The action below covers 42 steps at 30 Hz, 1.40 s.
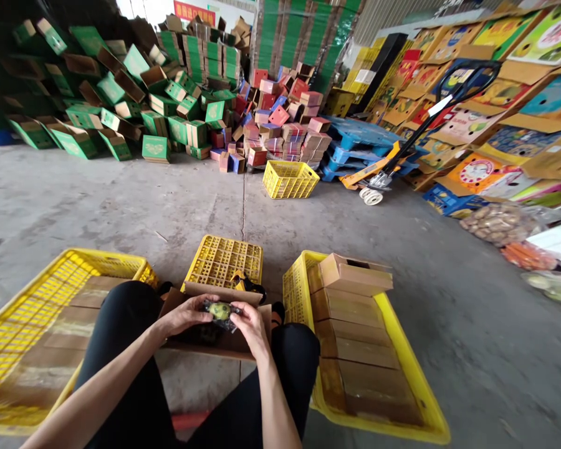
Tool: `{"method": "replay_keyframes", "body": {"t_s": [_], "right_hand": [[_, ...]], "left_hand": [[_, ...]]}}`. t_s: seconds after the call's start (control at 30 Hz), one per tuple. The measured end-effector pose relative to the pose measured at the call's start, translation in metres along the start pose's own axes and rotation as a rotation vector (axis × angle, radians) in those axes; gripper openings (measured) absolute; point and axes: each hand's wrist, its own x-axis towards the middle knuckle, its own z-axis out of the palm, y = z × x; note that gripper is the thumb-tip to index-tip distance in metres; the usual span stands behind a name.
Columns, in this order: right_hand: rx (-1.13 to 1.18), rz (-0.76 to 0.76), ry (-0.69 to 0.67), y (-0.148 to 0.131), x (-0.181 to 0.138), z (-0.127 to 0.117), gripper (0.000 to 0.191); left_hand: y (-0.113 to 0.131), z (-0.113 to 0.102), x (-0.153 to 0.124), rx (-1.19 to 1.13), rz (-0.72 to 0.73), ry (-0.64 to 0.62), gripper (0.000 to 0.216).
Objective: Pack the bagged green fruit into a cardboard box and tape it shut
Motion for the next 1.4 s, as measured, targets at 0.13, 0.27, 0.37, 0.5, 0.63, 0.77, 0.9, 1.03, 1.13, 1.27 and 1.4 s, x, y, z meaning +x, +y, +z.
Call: {"method": "replay_keyframes", "body": {"t_s": [0.13,0.27,0.37,0.5,0.63,0.77,0.9,1.03,1.13,1.27,1.4], "right_hand": [[-0.004,-0.022,0.026,0.002,0.001,-0.001,0.052],[0.013,-0.047,0.041,0.004,0.002,-0.001,0.054],[-0.012,-0.046,0.060,0.005,0.003,-0.002,0.055],[-0.053,-0.040,0.051,0.006,0.003,-0.003,0.050],[-0.087,-0.075,0.053,0.004,0.002,-0.002,0.045],[-0.090,-0.092,0.065,0.003,0.002,-0.002,0.043],[-0.074,-0.071,0.052,0.004,0.000,-0.002,0.044],[-0.117,-0.094,0.032,0.004,0.000,-0.001,0.042],[-0.140,-0.109,0.022,0.004,0.001,-0.001,0.040],[-0.059,-0.076,0.045,0.006,0.003,-0.002,0.047],[-0.047,-0.020,0.049,0.011,0.005,-0.003,0.054]], "left_hand": [[0.001,0.000,-0.001,0.024,-0.018,0.000,0.065],[0.002,0.001,-0.002,0.008,-0.024,0.071,0.053],[0.002,0.001,-0.002,0.012,-0.012,0.129,0.051],[0.001,0.002,-0.001,0.099,-0.027,0.178,0.052],[-0.002,0.002,0.002,0.202,-0.040,0.180,0.051],[-0.005,0.004,0.001,0.240,-0.039,0.088,0.060],[-0.007,0.007,0.002,0.289,0.074,0.044,0.061],[-0.004,0.008,0.007,0.422,0.112,0.062,0.046],[-0.001,0.010,0.009,0.437,0.090,0.028,0.043],[-0.001,0.012,0.008,0.311,0.073,0.076,0.046],[-0.002,0.010,0.007,0.274,0.087,0.166,0.049]]}}
